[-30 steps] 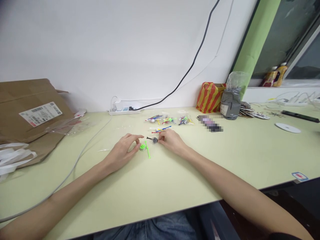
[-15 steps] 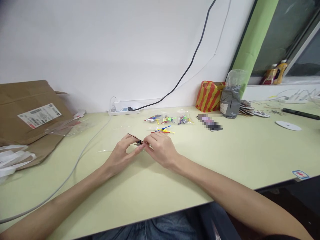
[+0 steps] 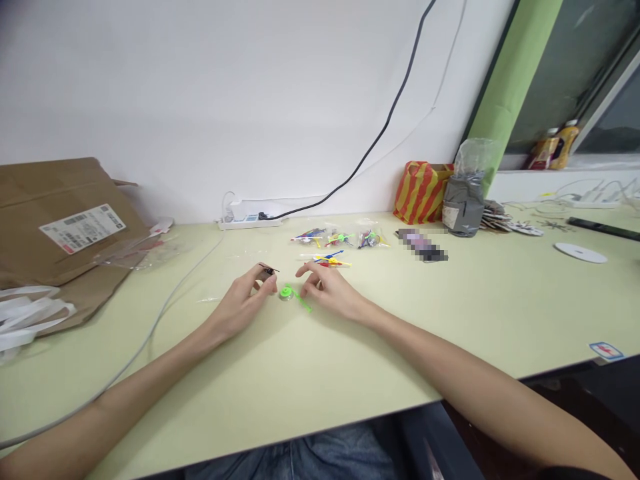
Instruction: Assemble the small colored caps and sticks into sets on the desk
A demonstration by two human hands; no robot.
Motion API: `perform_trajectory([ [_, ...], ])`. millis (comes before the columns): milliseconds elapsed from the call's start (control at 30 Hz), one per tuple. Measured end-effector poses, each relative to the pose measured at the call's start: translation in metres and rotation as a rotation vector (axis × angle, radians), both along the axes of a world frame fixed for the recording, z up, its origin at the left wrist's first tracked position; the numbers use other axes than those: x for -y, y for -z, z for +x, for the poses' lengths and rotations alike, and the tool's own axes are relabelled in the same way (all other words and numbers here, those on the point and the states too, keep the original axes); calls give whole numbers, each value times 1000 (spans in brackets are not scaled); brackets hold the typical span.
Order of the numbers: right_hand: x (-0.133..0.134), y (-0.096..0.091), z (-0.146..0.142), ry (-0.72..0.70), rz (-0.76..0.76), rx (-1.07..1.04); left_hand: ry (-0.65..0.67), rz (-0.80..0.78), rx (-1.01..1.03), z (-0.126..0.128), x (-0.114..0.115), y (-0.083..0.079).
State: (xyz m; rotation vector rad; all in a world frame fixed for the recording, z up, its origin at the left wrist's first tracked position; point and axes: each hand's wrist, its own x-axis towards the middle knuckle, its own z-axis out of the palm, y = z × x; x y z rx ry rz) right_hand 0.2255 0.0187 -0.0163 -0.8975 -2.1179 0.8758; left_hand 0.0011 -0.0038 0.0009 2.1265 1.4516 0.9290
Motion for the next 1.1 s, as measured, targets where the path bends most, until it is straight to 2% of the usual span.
perform_trajectory([
  [167,5,-3,-4,-10,-38,-17,61,-19,3,1,0,3],
  [367,-3,4,-2,29,-1,-26,46,-39,-2,2,1,2],
  [567,-3,2,-2,39,7,-28,90,-52,7,4,3,0],
  [933,-2,3,0,7,23,-29,91,-23,-6,5,4,1],
  [1100,0,3,-2,45,23,-34,50,10,-34,3,4,4],
])
